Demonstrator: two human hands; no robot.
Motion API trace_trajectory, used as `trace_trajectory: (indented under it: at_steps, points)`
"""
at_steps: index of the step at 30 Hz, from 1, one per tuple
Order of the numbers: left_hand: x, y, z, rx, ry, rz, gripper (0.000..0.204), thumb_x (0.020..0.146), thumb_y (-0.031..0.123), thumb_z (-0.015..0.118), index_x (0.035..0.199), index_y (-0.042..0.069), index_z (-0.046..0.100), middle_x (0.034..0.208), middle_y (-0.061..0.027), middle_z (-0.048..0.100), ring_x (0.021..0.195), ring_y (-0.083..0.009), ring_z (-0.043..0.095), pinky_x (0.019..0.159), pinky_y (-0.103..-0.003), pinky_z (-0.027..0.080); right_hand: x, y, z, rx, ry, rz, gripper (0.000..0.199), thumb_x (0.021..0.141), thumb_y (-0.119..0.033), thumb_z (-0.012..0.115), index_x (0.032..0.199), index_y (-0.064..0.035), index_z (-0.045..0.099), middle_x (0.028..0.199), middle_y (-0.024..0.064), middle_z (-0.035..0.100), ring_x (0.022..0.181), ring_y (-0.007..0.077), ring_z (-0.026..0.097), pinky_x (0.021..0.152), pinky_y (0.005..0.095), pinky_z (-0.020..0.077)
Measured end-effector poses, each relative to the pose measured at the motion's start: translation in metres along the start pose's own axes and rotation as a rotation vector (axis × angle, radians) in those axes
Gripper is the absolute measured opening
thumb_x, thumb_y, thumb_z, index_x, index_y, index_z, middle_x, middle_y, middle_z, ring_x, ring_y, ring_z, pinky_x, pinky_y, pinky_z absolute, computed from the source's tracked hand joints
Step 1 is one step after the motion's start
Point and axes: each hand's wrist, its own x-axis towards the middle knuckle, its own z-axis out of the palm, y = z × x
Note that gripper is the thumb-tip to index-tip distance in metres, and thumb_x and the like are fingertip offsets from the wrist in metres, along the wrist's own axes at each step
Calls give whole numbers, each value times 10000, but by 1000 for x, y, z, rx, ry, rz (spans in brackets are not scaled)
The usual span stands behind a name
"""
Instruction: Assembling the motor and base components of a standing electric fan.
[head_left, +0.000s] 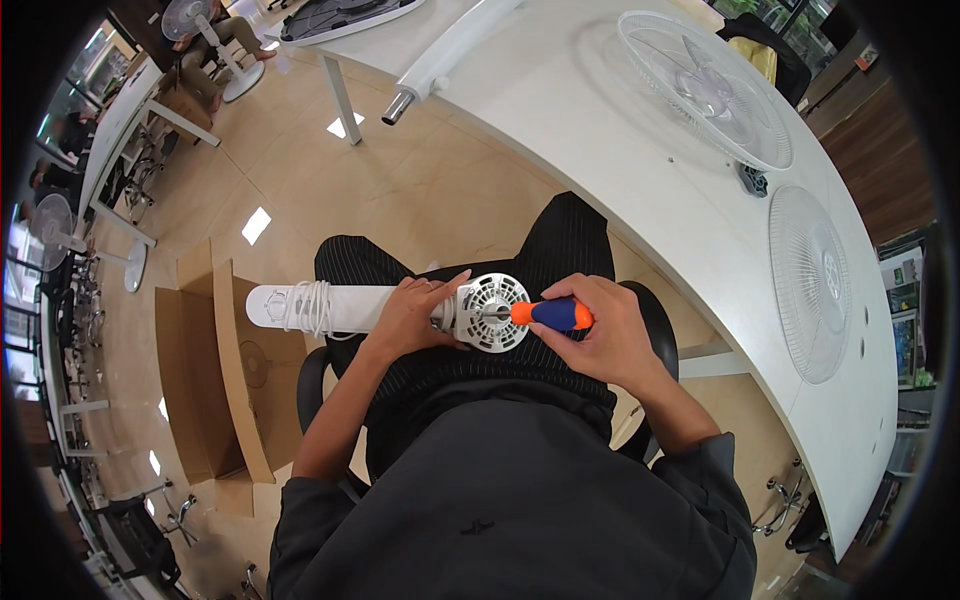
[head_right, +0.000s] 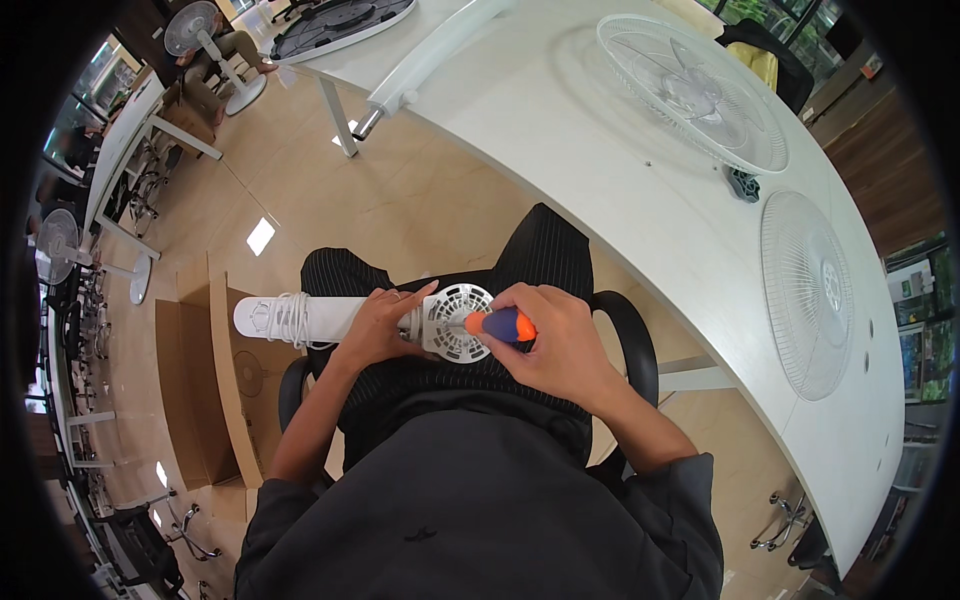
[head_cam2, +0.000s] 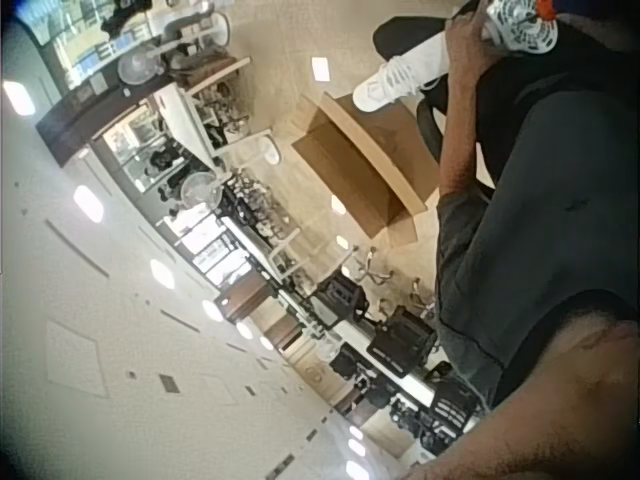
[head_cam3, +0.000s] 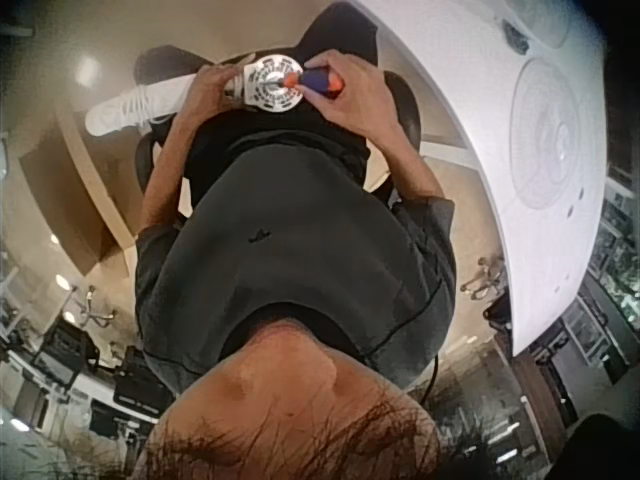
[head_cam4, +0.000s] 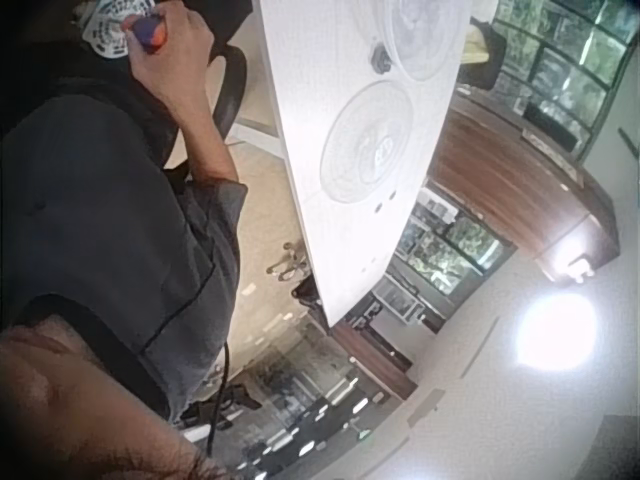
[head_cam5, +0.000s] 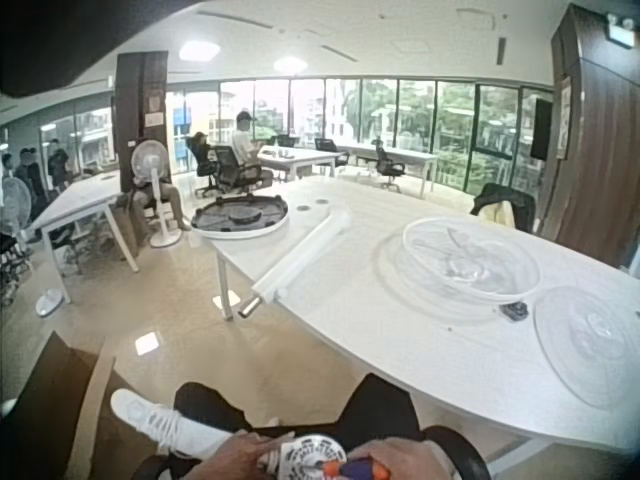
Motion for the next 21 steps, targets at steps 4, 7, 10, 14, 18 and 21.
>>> trace_trajectory:
  at_steps: [4, 7, 10, 14, 18, 21]
  points:
    - [0, -3, 3, 37, 29, 20, 1117, 540, 362, 949, 1515, 153, 445, 1056, -88, 709, 943, -256, 625, 883, -382, 428, 0, 0, 4, -26, -11, -8, 291, 738, -112, 831, 939, -58, 627, 790, 114, 661, 709, 297, 651, 625, 359, 520]
    - [0, -1, 1, 63, 33, 34, 1160, 543, 429, 942, 1525, 102, 418, 1030, -104, 699, 938, -267, 620, 878, -375, 424, 0, 0, 5, -37, -6, -10, 289, 739, -109, 829, 933, -58, 622, 789, 113, 661, 711, 296, 647, 633, 366, 519]
    - [1, 8, -7, 67, 3, 44, 1199, 554, 504, 926, 1531, 57, 392, 1014, -121, 689, 929, -282, 615, 873, -373, 421, 0, 1, 5, -38, 0, -12, 289, 737, -108, 828, 930, -58, 619, 789, 111, 662, 711, 296, 644, 638, 370, 518]
    - [1, 5, -5, 96, -34, 34, 1200, 572, 538, 910, 1531, 43, 385, 1012, -133, 682, 924, -294, 611, 869, -375, 420, 2, -3, 3, -25, -24, -7, 292, 734, -109, 826, 933, -61, 618, 787, 107, 663, 710, 297, 644, 638, 371, 519]
    - [1, 2, -1, 79, 25, 59, 1209, 556, 536, 920, 1529, 51, 392, 1025, -126, 687, 930, -286, 619, 882, -374, 424, 2, -2, 5, -32, -13, -13, 297, 732, -112, 827, 938, -65, 619, 779, 104, 658, 710, 297, 643, 638, 372, 519]
    - [3, 3, -1, 73, 24, 47, 1212, 543, 534, 925, 1526, 55, 401, 1031, -121, 694, 935, -281, 625, 892, -372, 427, 3, -2, 5, -42, -27, 1, 302, 731, -114, 829, 944, -70, 619, 770, 104, 652, 712, 294, 642, 638, 374, 518]
